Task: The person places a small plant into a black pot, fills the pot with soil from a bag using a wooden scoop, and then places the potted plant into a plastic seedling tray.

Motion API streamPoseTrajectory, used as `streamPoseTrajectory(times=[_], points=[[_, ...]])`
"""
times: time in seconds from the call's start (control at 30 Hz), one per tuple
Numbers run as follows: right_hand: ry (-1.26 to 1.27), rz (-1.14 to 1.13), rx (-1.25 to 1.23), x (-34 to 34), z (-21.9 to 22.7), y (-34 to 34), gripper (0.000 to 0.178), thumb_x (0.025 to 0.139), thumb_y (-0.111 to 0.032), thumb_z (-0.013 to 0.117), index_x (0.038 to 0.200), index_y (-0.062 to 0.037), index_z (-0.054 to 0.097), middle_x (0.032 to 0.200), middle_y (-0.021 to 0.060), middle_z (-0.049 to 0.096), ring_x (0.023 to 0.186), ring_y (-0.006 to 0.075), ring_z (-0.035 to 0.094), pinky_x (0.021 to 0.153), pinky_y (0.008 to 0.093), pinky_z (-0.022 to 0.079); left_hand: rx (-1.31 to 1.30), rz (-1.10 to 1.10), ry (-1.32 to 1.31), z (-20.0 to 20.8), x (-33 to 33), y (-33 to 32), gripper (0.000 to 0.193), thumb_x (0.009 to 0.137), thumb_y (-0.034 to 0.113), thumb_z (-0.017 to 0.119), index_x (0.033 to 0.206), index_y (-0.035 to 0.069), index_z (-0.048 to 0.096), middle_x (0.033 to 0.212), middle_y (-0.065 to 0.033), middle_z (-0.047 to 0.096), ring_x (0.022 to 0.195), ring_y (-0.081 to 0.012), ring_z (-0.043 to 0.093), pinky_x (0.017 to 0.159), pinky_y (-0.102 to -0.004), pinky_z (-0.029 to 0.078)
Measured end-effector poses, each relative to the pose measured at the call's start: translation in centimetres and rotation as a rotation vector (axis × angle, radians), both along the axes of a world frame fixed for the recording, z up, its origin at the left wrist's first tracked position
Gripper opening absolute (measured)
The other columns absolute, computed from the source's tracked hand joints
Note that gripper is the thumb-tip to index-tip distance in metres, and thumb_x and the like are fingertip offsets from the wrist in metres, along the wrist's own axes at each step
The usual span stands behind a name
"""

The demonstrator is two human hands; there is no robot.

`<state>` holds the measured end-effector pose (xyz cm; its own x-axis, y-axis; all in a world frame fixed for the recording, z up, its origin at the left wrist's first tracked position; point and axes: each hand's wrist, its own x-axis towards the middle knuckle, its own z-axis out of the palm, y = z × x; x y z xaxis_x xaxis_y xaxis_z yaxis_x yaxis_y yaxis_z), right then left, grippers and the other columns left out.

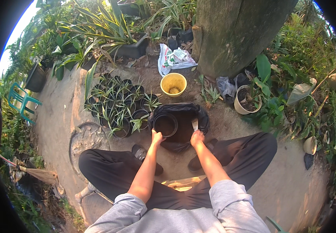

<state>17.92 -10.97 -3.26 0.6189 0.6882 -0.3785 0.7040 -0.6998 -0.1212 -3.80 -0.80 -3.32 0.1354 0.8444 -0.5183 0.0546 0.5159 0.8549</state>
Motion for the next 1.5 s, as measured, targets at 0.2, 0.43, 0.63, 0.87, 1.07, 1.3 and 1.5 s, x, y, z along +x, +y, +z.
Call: streamPoseTrajectory(times=[0.2,0.43,0.63,0.87,1.07,1.3,1.5], points=[[0.154,-0.076,-0.049,-3.0,-3.1,-0.5,0.045,0.080,-0.013,0.070,0.119,0.0034,0.054,0.119,0.0226,0.064,0.111,0.0341,0.064,0.094,0.0407,0.054,0.023,0.034,0.074,-0.4,-1.3,-0.1,0.073,0.079,-0.002,0.038,0.150,0.011,0.026,0.142,-0.0189,0.044,0.119,-0.0379,0.055,0.078,-0.0495,0.060],[0.256,-0.010,-0.062,-5.6,-4.0,-0.6,0.054,0.081,-0.022,0.075,0.124,0.0027,0.052,0.123,0.0235,0.062,0.116,0.0374,0.060,0.098,0.0425,0.051,-0.040,0.003,0.063,-0.5,-1.7,-0.5,0.062,0.081,-0.002,0.037,0.142,0.009,0.031,0.136,-0.0194,0.048,0.113,-0.0366,0.059,0.080,-0.0496,0.059],[0.390,-0.002,-0.148,-6.6,-2.5,0.3,0.063,0.080,-0.030,0.078,0.126,0.0044,0.053,0.124,0.0247,0.061,0.118,0.0339,0.060,0.099,0.0415,0.050,-0.104,-0.025,-0.066,0.7,-0.6,-1.2,0.055,0.084,-0.005,0.033,0.137,0.007,0.028,0.137,-0.0205,0.045,0.118,-0.0368,0.057,0.087,-0.0526,0.058],[0.551,-0.008,-0.075,-5.4,-0.5,0.2,0.057,0.081,-0.033,0.078,0.116,0.0066,0.057,0.100,0.0240,0.069,0.069,0.0305,0.073,0.063,0.0379,0.061,-0.133,-0.047,-0.110,0.9,-1.0,-1.1,0.058,0.085,-0.008,0.031,0.140,0.008,0.025,0.140,-0.0206,0.042,0.122,-0.0384,0.054,0.088,-0.0526,0.059],[0.565,0.094,-0.145,-1.3,2.1,0.7,0.043,0.082,-0.031,0.077,0.105,0.0037,0.065,0.092,0.0198,0.070,0.066,0.0260,0.072,0.054,0.0360,0.060,-0.183,-0.012,-0.134,2.1,-1.3,-0.8,0.062,0.080,-0.005,0.030,0.141,0.008,0.027,0.140,-0.0200,0.043,0.121,-0.0385,0.054,0.088,-0.0545,0.058],[0.574,0.193,-0.186,3.7,10.7,2.1,0.044,0.080,-0.024,0.079,0.109,0.0030,0.059,0.103,0.0185,0.068,0.074,0.0269,0.072,0.059,0.0379,0.062,-0.172,-0.023,-0.141,2.2,-1.1,-0.7,0.063,0.078,-0.005,0.031,0.140,0.007,0.027,0.139,-0.0194,0.043,0.120,-0.0377,0.055,0.087,-0.0535,0.059],[0.450,0.392,-0.088,2.5,17.7,2.5,0.040,0.078,-0.028,0.079,0.103,-0.0017,0.062,0.095,0.0177,0.071,0.076,0.0286,0.072,0.064,0.0380,0.058,-0.134,-0.135,-0.179,-0.6,-1.6,-0.1,0.061,0.078,-0.007,0.034,0.137,0.006,0.028,0.139,-0.0194,0.043,0.121,-0.0369,0.054,0.087,-0.0535,0.058]])
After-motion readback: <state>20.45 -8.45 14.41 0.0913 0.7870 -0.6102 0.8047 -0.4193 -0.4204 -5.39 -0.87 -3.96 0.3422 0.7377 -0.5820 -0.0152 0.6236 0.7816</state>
